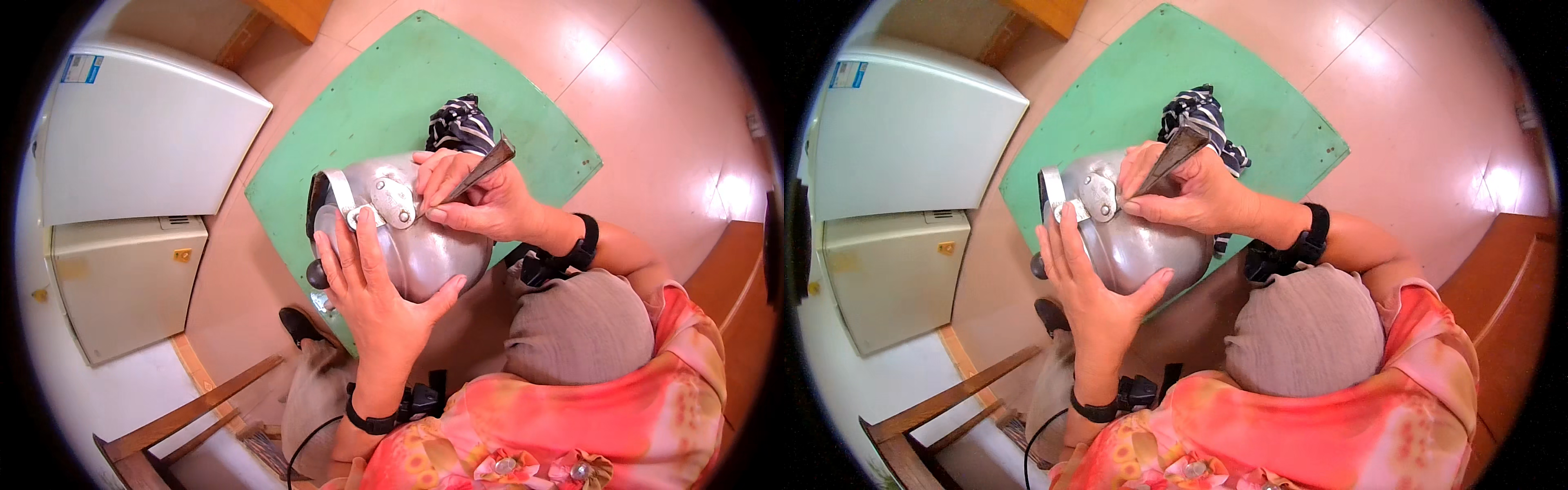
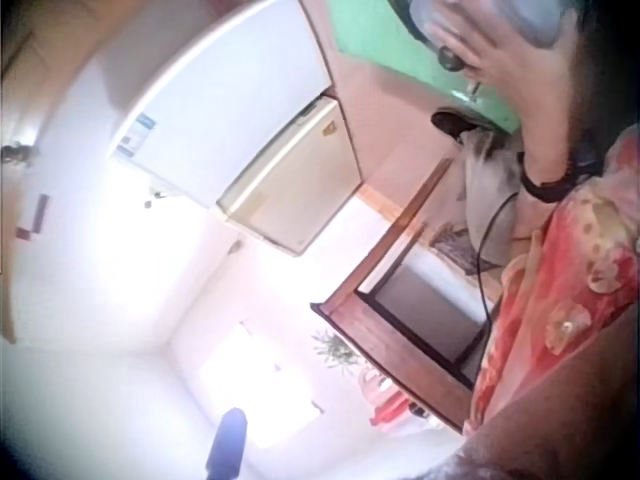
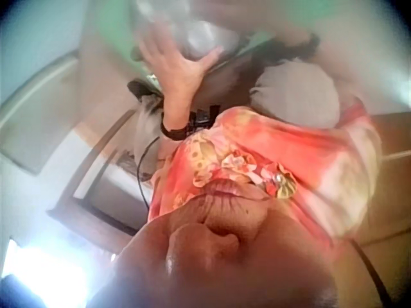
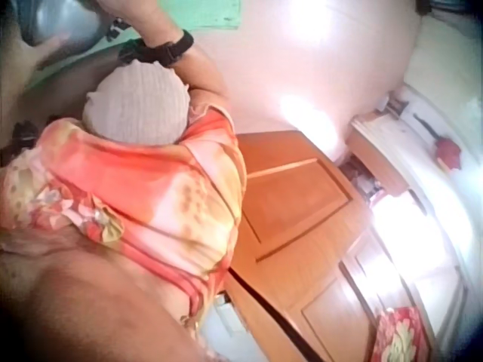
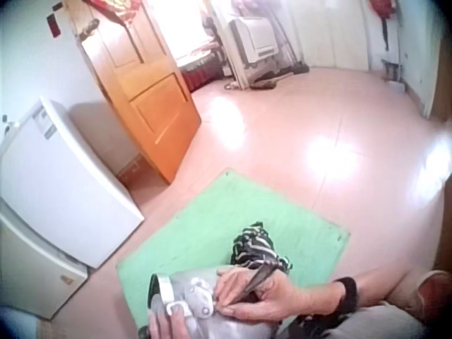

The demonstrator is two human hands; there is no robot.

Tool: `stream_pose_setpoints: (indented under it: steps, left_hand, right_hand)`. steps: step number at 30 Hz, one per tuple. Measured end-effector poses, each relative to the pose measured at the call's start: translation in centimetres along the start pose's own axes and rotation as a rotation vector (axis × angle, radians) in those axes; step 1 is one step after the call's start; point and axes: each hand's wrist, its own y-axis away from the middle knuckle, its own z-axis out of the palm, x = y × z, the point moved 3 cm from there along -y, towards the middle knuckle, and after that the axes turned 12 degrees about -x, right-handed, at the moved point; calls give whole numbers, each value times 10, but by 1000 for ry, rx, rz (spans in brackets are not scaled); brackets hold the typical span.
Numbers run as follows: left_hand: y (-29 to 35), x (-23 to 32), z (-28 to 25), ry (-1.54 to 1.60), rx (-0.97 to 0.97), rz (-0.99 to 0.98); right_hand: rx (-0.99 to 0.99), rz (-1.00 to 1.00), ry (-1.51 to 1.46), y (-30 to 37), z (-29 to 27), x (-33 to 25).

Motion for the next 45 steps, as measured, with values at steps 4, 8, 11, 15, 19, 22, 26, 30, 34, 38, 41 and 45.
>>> stream_pose_setpoints:
  steps: [4,8,11,15,19,22,26,30,34,38,41,45]
  left_hand:
    - [1,-1,-1,-14,4,-11]
    - [-1,-2,-1,-13,28,5]
    - [-2,-2,0,-20,26,-4]
    - [-4,0,0,-28,39,-18]
    - [-4,4,0,-42,18,-39]
    - [-4,6,0,-59,23,-49]
    - [-5,5,0,-67,29,-44]
    - [-7,5,-1,-61,14,-42]
    - [-6,6,0,-54,14,-40]
    - [-5,3,0,-45,23,-33]
    - [-6,3,0,-33,32,-19]
    - [-6,5,2,-44,9,-26]
  right_hand:
    - [7,24,27,-1,4,-1]
    - [-34,0,142,-2,4,-5]
    - [-46,-28,181,-3,4,-4]
    - [74,4,109,-2,3,1]
    - [72,10,83,2,-1,-1]
    - [3,-20,155,2,0,-3]
    - [-20,-34,190,1,2,-2]
    - [173,29,42,2,-1,3]
    - [29,-23,127,1,-1,-3]
    - [-15,-24,152,-1,-1,-3]
    - [13,29,128,-2,0,1]
    - [140,71,0,1,-5,4]
